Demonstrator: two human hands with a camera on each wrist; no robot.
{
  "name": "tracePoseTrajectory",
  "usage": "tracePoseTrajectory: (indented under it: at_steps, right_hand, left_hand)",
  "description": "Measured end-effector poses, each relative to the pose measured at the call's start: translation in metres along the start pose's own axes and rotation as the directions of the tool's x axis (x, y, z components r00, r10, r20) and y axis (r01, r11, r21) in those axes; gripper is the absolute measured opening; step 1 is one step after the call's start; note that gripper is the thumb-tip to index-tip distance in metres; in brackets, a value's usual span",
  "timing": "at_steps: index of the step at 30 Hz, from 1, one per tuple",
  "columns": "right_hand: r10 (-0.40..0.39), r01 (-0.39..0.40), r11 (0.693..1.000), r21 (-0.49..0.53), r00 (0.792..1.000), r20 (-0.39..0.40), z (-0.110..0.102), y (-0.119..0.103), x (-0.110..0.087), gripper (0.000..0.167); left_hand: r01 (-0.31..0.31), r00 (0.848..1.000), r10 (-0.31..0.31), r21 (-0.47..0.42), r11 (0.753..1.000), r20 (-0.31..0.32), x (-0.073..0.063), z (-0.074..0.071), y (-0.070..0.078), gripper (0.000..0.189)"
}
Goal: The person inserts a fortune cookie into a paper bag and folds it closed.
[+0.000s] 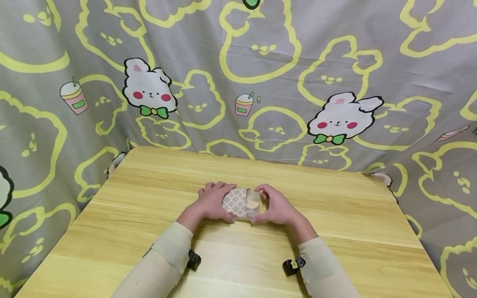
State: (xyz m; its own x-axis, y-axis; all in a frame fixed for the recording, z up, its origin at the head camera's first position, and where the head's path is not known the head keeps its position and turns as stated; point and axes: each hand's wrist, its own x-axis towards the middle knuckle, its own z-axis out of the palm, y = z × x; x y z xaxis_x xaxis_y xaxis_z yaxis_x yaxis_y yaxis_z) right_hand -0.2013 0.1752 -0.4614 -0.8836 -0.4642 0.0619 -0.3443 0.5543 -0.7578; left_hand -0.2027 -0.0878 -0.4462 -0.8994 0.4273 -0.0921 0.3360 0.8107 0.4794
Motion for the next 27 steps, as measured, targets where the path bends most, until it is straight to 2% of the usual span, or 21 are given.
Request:
tracePoseTrajectory:
  at_steps: [9, 15, 21, 27]
  right_hand:
    - [0.040, -0.041, 0.999, 0.010, 0.999, 0.011, 0.000, -0.001, -0.004, 0.085]
    - [0.065, -0.066, 0.993, -0.094, 0.998, -0.018, -0.011, -0.002, -0.009, 0.088]
    - [0.047, -0.049, 0.986, -0.158, 0.999, -0.021, -0.009, -0.009, -0.004, 0.090]
    - [0.020, -0.021, 0.991, -0.134, 1.000, -0.008, 0.000, -0.009, 0.002, 0.089]
  left_hand:
    - [0.000, 1.000, 0.000, 0.006, 1.000, 0.002, 0.000, 0.001, 0.000, 0.106]
    - [0.000, 1.000, 0.000, -0.002, 1.000, -0.005, 0.000, -0.001, 0.001, 0.105]
    - [0.003, 1.000, -0.003, 0.000, 1.000, -0.008, 0.001, 0.000, 0.001, 0.105]
    - [0.003, 1.000, -0.003, 0.004, 1.000, -0.004, 0.001, 0.002, 0.001, 0.105]
